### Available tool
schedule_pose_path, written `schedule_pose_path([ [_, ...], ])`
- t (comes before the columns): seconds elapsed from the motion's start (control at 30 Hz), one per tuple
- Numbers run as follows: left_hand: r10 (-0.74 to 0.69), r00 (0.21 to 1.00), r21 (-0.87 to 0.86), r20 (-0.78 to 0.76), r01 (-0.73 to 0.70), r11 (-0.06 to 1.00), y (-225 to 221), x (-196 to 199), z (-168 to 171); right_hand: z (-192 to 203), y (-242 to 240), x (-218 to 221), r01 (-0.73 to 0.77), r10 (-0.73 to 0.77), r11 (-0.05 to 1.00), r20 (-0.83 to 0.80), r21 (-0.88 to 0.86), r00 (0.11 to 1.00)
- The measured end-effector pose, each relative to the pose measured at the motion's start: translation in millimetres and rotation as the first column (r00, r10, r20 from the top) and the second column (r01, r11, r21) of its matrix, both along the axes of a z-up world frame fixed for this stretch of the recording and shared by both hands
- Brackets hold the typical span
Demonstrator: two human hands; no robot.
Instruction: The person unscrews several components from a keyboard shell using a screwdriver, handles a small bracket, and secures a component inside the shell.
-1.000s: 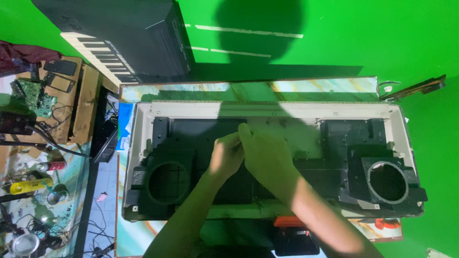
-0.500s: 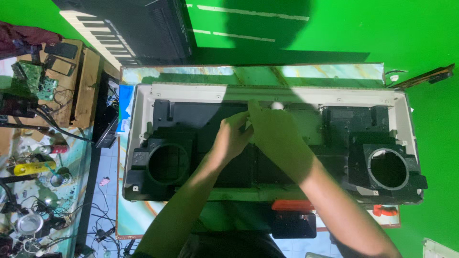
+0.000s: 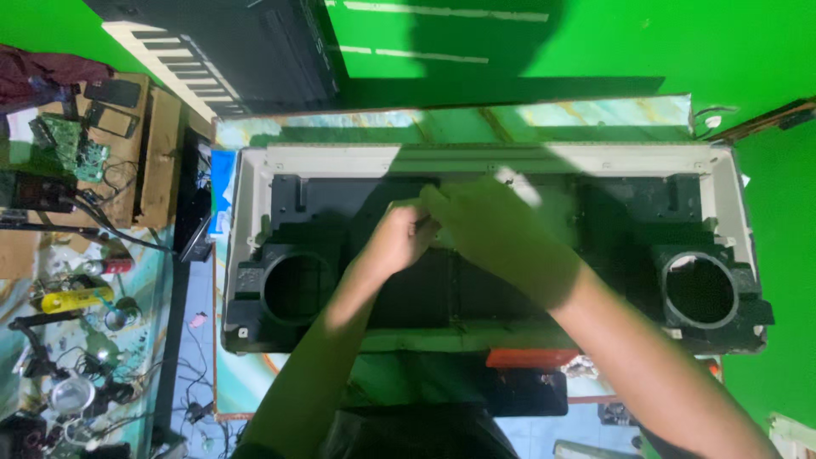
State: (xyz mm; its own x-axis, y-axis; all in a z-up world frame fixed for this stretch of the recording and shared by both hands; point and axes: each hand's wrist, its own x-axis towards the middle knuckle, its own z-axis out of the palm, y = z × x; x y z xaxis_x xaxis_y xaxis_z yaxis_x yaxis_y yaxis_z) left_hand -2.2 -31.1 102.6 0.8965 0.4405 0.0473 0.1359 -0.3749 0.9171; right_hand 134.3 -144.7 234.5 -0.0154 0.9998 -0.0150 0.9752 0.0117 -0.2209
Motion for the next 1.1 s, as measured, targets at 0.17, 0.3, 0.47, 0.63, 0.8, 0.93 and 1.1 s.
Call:
schedule_pose_path([
  [0.17, 0.07, 0.96, 0.192, 0.27, -0.125, 0.973, -11, 0, -6, -19, 2, -14, 0.172, -0.176, 0.977, 0.026, 0.13, 0.984],
  [0.3, 0.176, 0.975, -0.014, 0.133, -0.176, 0.984, -13, -4, -19, -44, 2, -36, 0.284, -0.303, 0.935, 0.062, 0.213, 0.951],
  [0.47, 0.004, 0.999, 0.023, -0.045, -0.003, 1.0, 4, -8, -26, -29, -5, -36, 0.242, -0.265, 0.942, 0.071, 0.231, 0.962],
  [0.63, -0.021, 0.999, -0.16, 0.041, 0.028, 0.987, 11, -3, -18, -1, 3, -11, 0.066, -0.066, 0.993, -0.004, 0.099, 0.998],
  [0.8, -0.079, 0.995, -0.001, -0.061, 0.08, 0.997, 10, -2, -13, 0, -4, -17, 0.142, -0.141, 0.984, -0.014, 0.112, 0.99],
  [0.93, -0.125, 0.992, 0.018, -0.001, 0.125, 0.992, 14, 5, -5, -11, -7, -32, 0.301, -0.31, 0.931, 0.011, 0.205, 0.951],
  [1.1, -0.166, 0.984, -0.166, 0.067, 0.175, 0.97, 11, 3, -5, -30, -6, -43, 0.414, -0.421, 0.886, -0.011, 0.21, 0.907],
])
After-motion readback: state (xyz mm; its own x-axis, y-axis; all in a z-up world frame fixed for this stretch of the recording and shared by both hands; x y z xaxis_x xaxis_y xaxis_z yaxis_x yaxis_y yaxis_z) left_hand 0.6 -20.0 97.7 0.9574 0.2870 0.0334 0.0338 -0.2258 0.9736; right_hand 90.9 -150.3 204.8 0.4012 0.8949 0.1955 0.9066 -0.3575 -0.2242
